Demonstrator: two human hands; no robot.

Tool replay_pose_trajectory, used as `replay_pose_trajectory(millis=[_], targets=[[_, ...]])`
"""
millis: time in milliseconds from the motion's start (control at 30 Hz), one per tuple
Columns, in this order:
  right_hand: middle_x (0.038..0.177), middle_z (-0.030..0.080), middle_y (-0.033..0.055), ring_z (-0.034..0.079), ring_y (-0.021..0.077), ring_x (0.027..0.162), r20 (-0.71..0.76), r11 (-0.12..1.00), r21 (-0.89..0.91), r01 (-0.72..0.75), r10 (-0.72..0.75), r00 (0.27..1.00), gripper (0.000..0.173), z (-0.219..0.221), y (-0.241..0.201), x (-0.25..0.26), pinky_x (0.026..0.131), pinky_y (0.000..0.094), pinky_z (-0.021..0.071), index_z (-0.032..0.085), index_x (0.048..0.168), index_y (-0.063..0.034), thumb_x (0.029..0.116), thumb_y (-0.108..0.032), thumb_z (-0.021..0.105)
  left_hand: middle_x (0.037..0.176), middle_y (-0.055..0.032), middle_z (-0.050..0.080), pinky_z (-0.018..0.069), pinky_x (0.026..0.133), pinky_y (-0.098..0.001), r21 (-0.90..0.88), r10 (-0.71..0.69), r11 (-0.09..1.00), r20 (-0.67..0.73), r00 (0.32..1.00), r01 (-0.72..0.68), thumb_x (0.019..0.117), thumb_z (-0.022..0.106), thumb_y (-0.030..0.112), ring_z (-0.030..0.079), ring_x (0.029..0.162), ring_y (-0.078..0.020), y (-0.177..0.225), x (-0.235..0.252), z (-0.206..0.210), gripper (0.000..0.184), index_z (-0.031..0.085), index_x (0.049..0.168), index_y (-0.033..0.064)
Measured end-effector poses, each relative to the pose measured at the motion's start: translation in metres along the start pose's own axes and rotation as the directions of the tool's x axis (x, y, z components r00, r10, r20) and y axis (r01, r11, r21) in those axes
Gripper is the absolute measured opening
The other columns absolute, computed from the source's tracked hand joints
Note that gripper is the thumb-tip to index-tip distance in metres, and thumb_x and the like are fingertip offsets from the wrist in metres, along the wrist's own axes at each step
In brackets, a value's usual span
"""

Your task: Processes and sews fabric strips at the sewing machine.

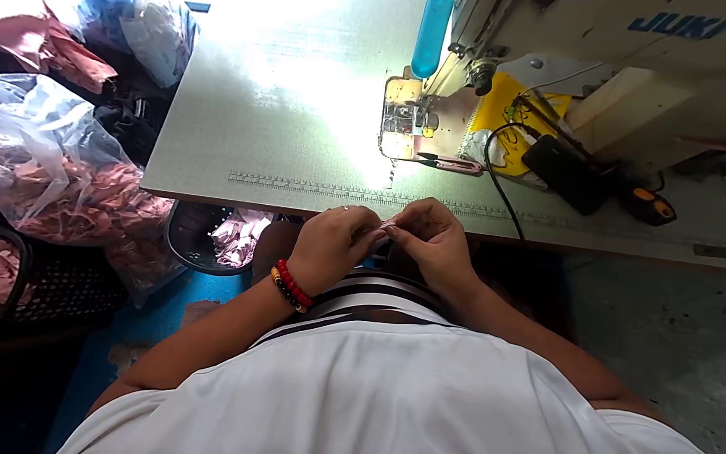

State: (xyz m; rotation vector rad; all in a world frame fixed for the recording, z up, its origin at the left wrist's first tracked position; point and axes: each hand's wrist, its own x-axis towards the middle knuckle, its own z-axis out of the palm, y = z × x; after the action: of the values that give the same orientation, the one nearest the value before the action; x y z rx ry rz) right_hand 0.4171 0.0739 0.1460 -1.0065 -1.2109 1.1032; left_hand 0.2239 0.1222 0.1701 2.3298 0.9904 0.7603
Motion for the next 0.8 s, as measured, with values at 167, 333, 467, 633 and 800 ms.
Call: replay_pose_trajectory(millis=[167,333,467,633,800], targets=[[0.094,0.072,-0.0013,0.07,0.0067,0.083,0.028,0.999,0.013,0.047,-0.047,0.999,0.026,-0.01,-0.003,0.007,0.077,0.0243,0.0611,0.063,0.105,-0.0115,0.0871,0.004,0.073,0.087,-0.0023,0.07,0.0531,0.071,-0.031,-0.038,0.038,0.998,-0.033,0.999,-0.039,0.0998,0.063,0.019,0.064,0.076,-0.013,-0.001,0.005,0.003,0.014,0.073,0.101,0.0086],[0.121,0.07,0.0188,0.067,0.0335,0.115,0.164,0.451,-0.859,0.244,-0.209,0.964,0.025,-0.06,-0.003,0.05,0.1,0.0503,0.0532,0.071,0.118,0.0003,0.0945,-0.007,0.068,0.09,-0.0074,0.071,0.0545,0.074,-0.04,-0.005,0.098,0.995,0.007,0.995,-0.098,0.0991,0.063,0.013,0.067,0.08,-0.0206,-0.018,0.031,-0.002,0.013,0.073,0.101,0.0059],[0.109,0.072,0.0231,0.069,0.0422,0.104,0.246,-0.029,-0.969,0.245,-0.122,0.961,0.028,-0.076,0.013,0.077,0.088,0.0576,0.0523,0.071,0.12,0.0021,0.0984,0.003,0.053,0.094,-0.0099,0.073,0.0553,0.083,-0.0478,0.055,0.1,0.993,0.098,0.99,-0.105,0.1006,0.062,0.017,0.07,0.091,-0.0268,-0.032,0.069,-0.005,0.017,0.075,0.102,0.0068],[0.094,0.069,0.0222,0.068,0.0406,0.091,0.318,-0.067,-0.948,0.312,-0.15,0.936,0.019,-0.081,0.017,0.077,0.077,0.053,0.053,0.07,0.107,0.0048,0.0967,0.006,0.054,0.101,-0.0106,0.075,0.0508,0.095,-0.0513,0.032,0.011,0.999,0.252,0.968,-0.02,0.0991,0.065,0.016,0.069,0.103,-0.028,-0.05,0.124,0.007,0.015,0.077,0.103,0.0067],[0.12,0.067,0.0211,0.064,0.0419,0.108,0.216,0.129,-0.965,0.228,-0.099,0.971,0.024,-0.089,0.017,0.078,0.088,0.0546,0.0552,0.074,0.118,-0.0035,0.0965,-0.002,0.064,0.105,-0.0082,0.075,0.045,0.097,-0.058,0.187,-0.11,0.98,0.242,0.964,0.065,0.1003,0.065,0.025,0.067,0.109,-0.0295,-0.064,0.171,0.028,0.017,0.078,0.104,0.0144]])
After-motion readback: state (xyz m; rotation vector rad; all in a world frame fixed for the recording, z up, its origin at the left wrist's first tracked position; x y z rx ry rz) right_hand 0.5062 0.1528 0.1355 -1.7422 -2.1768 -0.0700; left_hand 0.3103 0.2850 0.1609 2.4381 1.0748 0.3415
